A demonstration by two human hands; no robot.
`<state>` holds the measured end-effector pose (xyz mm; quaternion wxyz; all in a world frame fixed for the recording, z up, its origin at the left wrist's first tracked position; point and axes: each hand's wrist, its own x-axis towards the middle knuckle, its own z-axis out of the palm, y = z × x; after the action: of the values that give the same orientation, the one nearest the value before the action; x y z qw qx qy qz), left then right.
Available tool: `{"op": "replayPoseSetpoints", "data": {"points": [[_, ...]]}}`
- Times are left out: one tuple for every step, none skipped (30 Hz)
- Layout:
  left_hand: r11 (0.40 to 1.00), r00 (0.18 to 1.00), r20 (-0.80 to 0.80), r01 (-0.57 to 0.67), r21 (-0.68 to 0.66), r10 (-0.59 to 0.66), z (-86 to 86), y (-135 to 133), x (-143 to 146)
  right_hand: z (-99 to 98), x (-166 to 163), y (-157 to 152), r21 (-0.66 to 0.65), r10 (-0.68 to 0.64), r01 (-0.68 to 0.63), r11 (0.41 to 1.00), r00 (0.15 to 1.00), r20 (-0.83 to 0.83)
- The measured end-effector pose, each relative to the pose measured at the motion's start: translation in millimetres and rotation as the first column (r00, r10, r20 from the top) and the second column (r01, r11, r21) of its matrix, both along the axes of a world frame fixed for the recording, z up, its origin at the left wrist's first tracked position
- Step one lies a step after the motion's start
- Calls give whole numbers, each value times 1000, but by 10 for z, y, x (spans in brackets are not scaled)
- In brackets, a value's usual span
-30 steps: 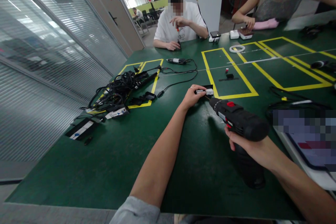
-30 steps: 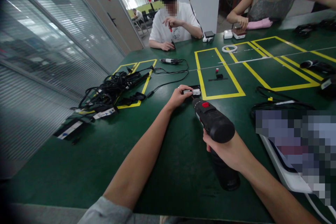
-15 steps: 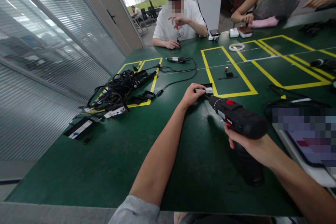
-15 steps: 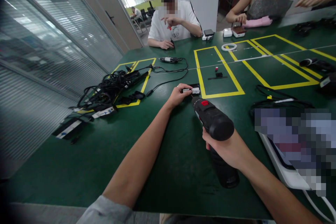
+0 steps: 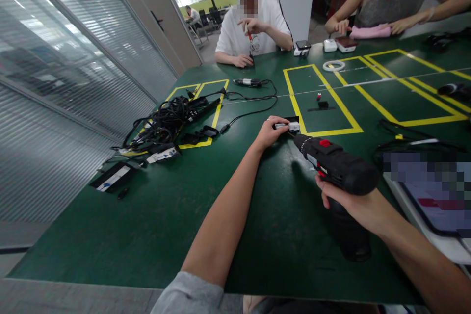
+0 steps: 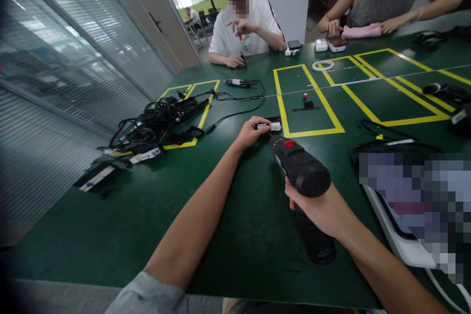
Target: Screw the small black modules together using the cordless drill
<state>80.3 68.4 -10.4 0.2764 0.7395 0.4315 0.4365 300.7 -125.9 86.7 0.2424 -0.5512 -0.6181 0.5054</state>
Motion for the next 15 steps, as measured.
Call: {"op": "replayPoseSetpoints", "data": {"points": [[1000,1000,2,1,0,-1,-1,2,0,9,-1,-1,-3,-2,2,1000,1000,-3],[1000,1000,5,2,-1,-2,-1,4,1,14,0,-2,-6,-5,5,1000,1000,-10],[1000,1000,8,1,-2,-1,-2,6,1,15,1,-2,-5,-8,8,1000,1000,-19],[1000,1000,12,1,-3,-1,-4,9,1,14,2,-2,-4,-7,7,1000,1000,-28],[1000,1000,14,1,-4,-1,-7,11,1,11,3,-2,-1,-8,7,1000,999,-32],[1000,1000,15,2,-5,-2,-10,13,0,7,4,-1,3,-7,7,1000,1000,-30],[1000,1000,13,1,-5,-1,-14,15,-1,2,4,0,9,-1,2,1000,1000,-26],[1000,1000,13,1,-3,-1,-17,16,-2,-1,3,0,16,3,-2,1000,1000,-21],[1000,1000,12,1,1,-1,-20,17,-3,-4,3,1,19,6,-6,1000,1000,-14],[1000,1000,11,3,6,-3,-21,17,-3,-6,3,1,20,8,-8,1000,1000,-9],[1000,1000,10,3,13,-4,-21,17,-3,-6,3,1,22,8,-8,1000,1000,-5],[1000,1000,10,4,16,-4,-19,16,-3,-6,4,0,23,10,-10,1000,1000,-2],[1000,1000,8,3,16,-3,-16,15,-3,-5,6,-2,26,14,-14,1000,1000,2],[1000,1000,4,2,13,-2,-11,12,-1,-4,9,-4,31,17,-17,999,1000,3],[1000,1000,-1,0,8,0,-6,9,0,-2,11,-6,34,20,-20,999,1000,-1]]}}
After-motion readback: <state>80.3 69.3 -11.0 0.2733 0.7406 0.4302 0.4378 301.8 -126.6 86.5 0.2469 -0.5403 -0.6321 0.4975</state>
